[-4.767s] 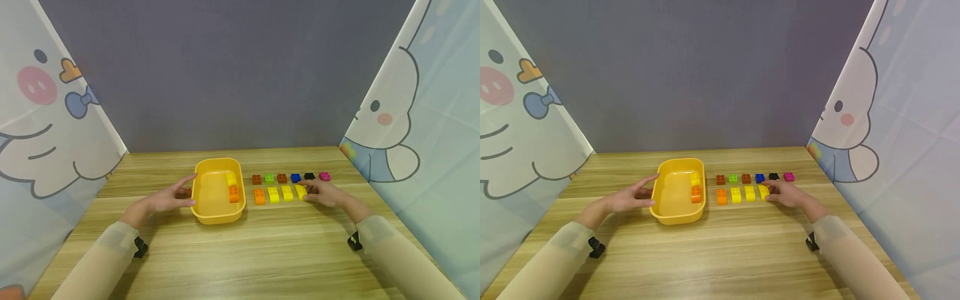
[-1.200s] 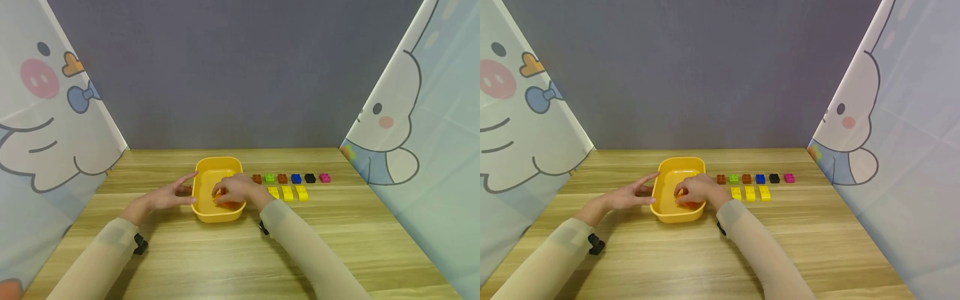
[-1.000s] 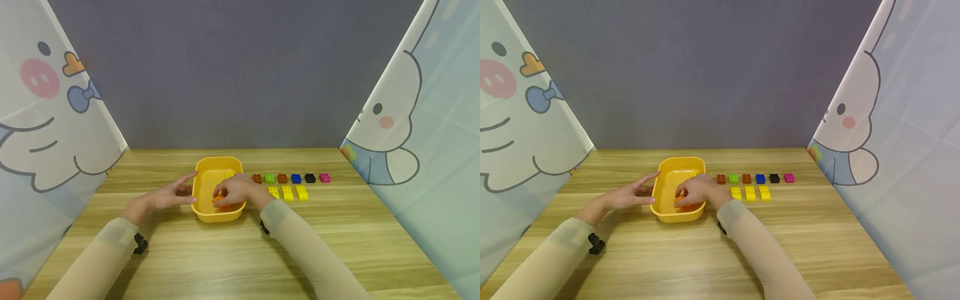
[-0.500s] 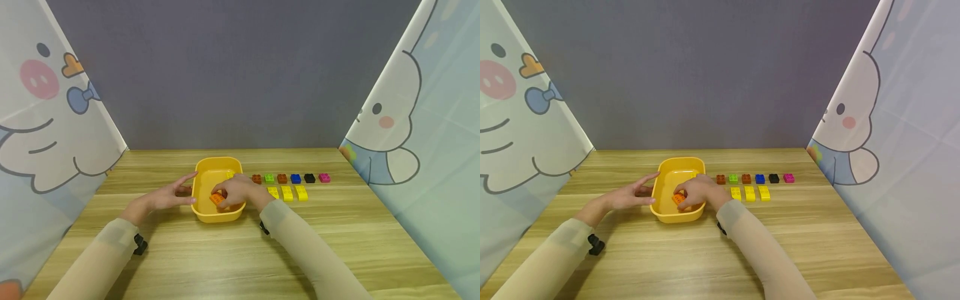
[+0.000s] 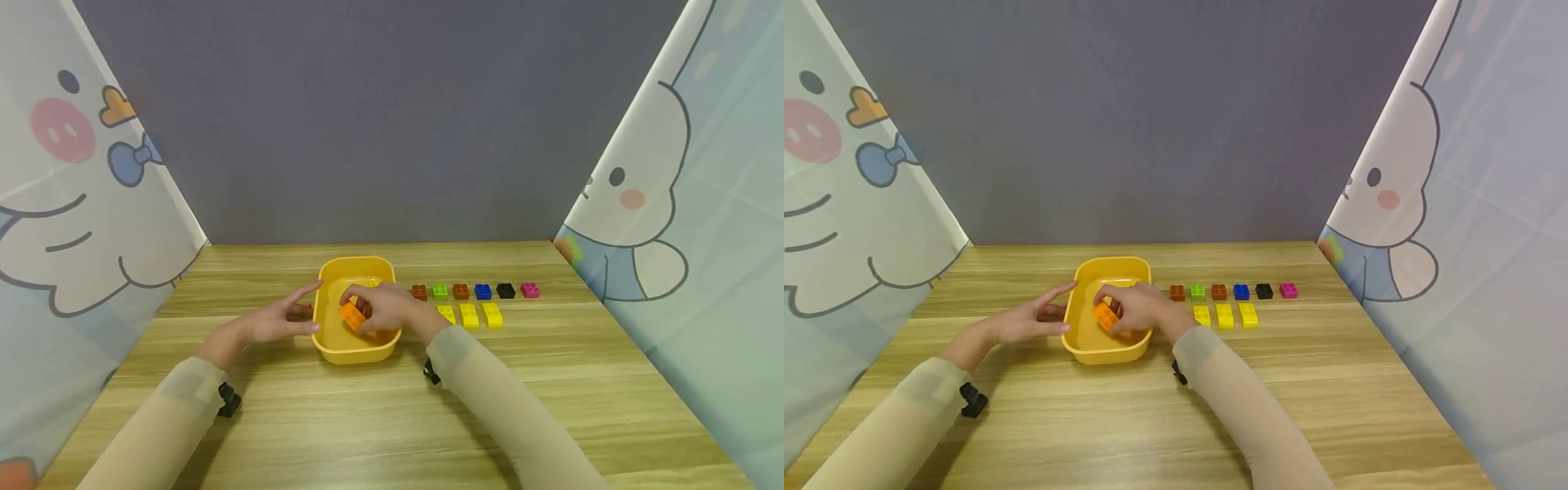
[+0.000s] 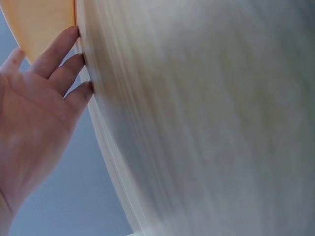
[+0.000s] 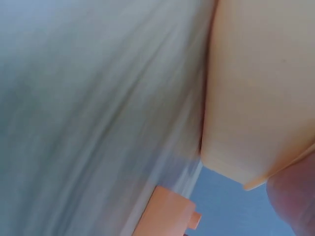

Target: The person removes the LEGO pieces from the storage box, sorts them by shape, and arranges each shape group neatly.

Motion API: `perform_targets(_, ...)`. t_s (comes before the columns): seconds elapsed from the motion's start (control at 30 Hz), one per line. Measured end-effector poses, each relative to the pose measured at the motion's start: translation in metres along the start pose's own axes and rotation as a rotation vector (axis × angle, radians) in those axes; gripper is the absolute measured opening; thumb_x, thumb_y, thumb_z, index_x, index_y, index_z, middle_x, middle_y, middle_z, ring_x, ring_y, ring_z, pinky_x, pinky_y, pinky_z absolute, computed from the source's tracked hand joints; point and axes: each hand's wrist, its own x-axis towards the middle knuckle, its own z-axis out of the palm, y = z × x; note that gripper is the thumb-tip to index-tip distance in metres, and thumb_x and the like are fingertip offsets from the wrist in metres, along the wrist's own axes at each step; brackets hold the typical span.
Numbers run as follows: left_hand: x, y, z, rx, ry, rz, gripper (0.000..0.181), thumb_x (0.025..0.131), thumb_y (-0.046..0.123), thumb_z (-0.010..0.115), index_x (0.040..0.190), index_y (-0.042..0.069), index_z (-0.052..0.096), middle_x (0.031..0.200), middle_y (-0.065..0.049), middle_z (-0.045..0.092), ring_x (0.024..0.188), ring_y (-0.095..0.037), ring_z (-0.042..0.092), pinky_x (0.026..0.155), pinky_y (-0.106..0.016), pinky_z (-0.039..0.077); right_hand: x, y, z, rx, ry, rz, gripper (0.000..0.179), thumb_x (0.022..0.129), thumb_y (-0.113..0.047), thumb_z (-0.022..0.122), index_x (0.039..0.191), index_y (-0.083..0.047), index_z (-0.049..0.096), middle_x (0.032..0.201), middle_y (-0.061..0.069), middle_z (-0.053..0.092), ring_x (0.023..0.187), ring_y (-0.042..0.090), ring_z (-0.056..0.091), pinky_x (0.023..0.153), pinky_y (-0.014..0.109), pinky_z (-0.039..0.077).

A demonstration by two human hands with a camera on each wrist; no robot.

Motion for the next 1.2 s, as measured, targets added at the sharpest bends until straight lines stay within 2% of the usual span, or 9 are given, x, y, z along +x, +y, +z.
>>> perform_targets(0.13, 0.0, -0.001, 0.0, 0.01, 0.006, 0.001, 0.101, 0.105, 0.046, 0.076, 0.178, 0.031, 0.007, 0.165, -0.031, 0.049, 0.155, -0.051, 0.047, 0.122, -0.071, 0.043, -0.001, 0.0, -0.005, 0.137, 0.064, -0.049, 0.057, 0.096, -0.027, 0.088, 0.145, -0.032, 0.059, 0.11, -0.009, 0.072, 0.099, 0.009, 0.068, 0.088, 0.029, 0.057)
perform_targets(0.3, 0.0, -0.005, 0.0, 0.003, 0.008, 0.004, 0.101, 0.104, 0.045, 0.076, 0.178, 0.031, 0.008, 0.165, -0.031, 0.049, 0.155, -0.051, 0.047, 0.122, -0.071, 0.043, -0.01, 0.002, -0.013, 0.316, 0.149, -0.072, 0.057, 0.099, -0.019, 0.085, 0.15, -0.025, 0.059, 0.119, 0.001, 0.071, 0.109, 0.016, 0.068, 0.101, 0.04, 0.06)
perform_targets(0.4, 0.0, -0.006, -0.001, -0.01, 0.006, 0.007, 0.101, 0.104, 0.044, 0.077, 0.178, 0.034, 0.007, 0.166, -0.031, 0.047, 0.156, -0.052, 0.045, 0.122, -0.07, 0.044, -0.026, 0.008, -0.022, 0.412, 0.186, -0.057, 0.059, 0.101, -0.021, 0.083, 0.154, -0.026, 0.057, 0.127, 0.006, 0.068, 0.11, 0.019, 0.07, 0.101, 0.042, 0.061)
perform_targets(0.53, 0.0, -0.005, -0.001, -0.022, 0.003, 0.01, 0.103, 0.104, 0.042, 0.077, 0.178, 0.035, 0.006, 0.167, -0.032, 0.045, 0.156, -0.053, 0.044, 0.122, -0.07, 0.044, -0.058, 0.026, -0.034, 0.485, 0.215, -0.041, 0.063, 0.102, -0.017, 0.081, 0.159, -0.02, 0.054, 0.13, 0.011, 0.066, 0.108, 0.022, 0.069, 0.099, 0.045, 0.062)
perform_targets(0.63, 0.0, -0.004, -0.001, -0.021, 0.0, 0.007, 0.104, 0.104, 0.041, 0.077, 0.178, 0.034, 0.005, 0.168, -0.032, 0.045, 0.156, -0.053, 0.044, 0.122, -0.07, 0.044, -0.087, 0.047, -0.04, 0.48, 0.233, -0.017, 0.064, 0.103, -0.013, 0.08, 0.16, -0.017, 0.052, 0.131, 0.012, 0.066, 0.108, 0.023, 0.069, 0.102, 0.05, 0.06)
perform_targets(0.73, -0.001, -0.003, -0.002, -0.021, 0.002, 0.0, 0.104, 0.104, 0.041, 0.077, 0.178, 0.034, 0.005, 0.168, -0.031, 0.045, 0.156, -0.052, 0.044, 0.122, -0.071, 0.043, -0.117, 0.069, -0.045, 0.455, 0.261, 0.027, 0.064, 0.104, -0.011, 0.078, 0.161, -0.018, 0.05, 0.13, 0.012, 0.064, 0.108, 0.022, 0.07, 0.102, 0.049, 0.061)
perform_targets(0.97, 0.0, -0.005, -0.002, -0.021, -0.002, 0.008, 0.105, 0.104, 0.04, 0.078, 0.178, 0.033, 0.005, 0.167, -0.033, 0.045, 0.155, -0.053, 0.044, 0.122, -0.071, 0.043, -0.177, 0.117, -0.053, 0.473, 0.348, 0.123, 0.063, 0.099, -0.006, 0.081, 0.156, -0.011, 0.054, 0.12, 0.019, 0.066, 0.093, 0.02, 0.071, 0.084, 0.028, 0.06)
perform_targets(1.1, 0.001, -0.005, -0.001, -0.018, -0.007, 0.013, 0.104, 0.104, 0.04, 0.078, 0.178, 0.032, 0.005, 0.167, -0.032, 0.046, 0.155, -0.053, 0.045, 0.121, -0.07, 0.044, -0.206, 0.14, -0.055, 0.473, 0.383, 0.179, 0.061, 0.098, -0.006, 0.083, 0.153, -0.005, 0.056, 0.12, 0.022, 0.064, 0.085, 0.017, 0.068, 0.071, 0.027, 0.057)
perform_targets(1.2, 0.002, -0.003, -0.001, -0.013, -0.008, 0.008, 0.103, 0.105, 0.041, 0.077, 0.178, 0.033, 0.005, 0.168, -0.031, 0.045, 0.155, -0.053, 0.045, 0.121, -0.071, 0.044, -0.224, 0.153, -0.055, 0.439, 0.392, 0.224, 0.06, 0.098, -0.008, 0.083, 0.152, -0.003, 0.058, 0.125, 0.024, 0.065, 0.086, 0.016, 0.068, 0.072, 0.025, 0.058)
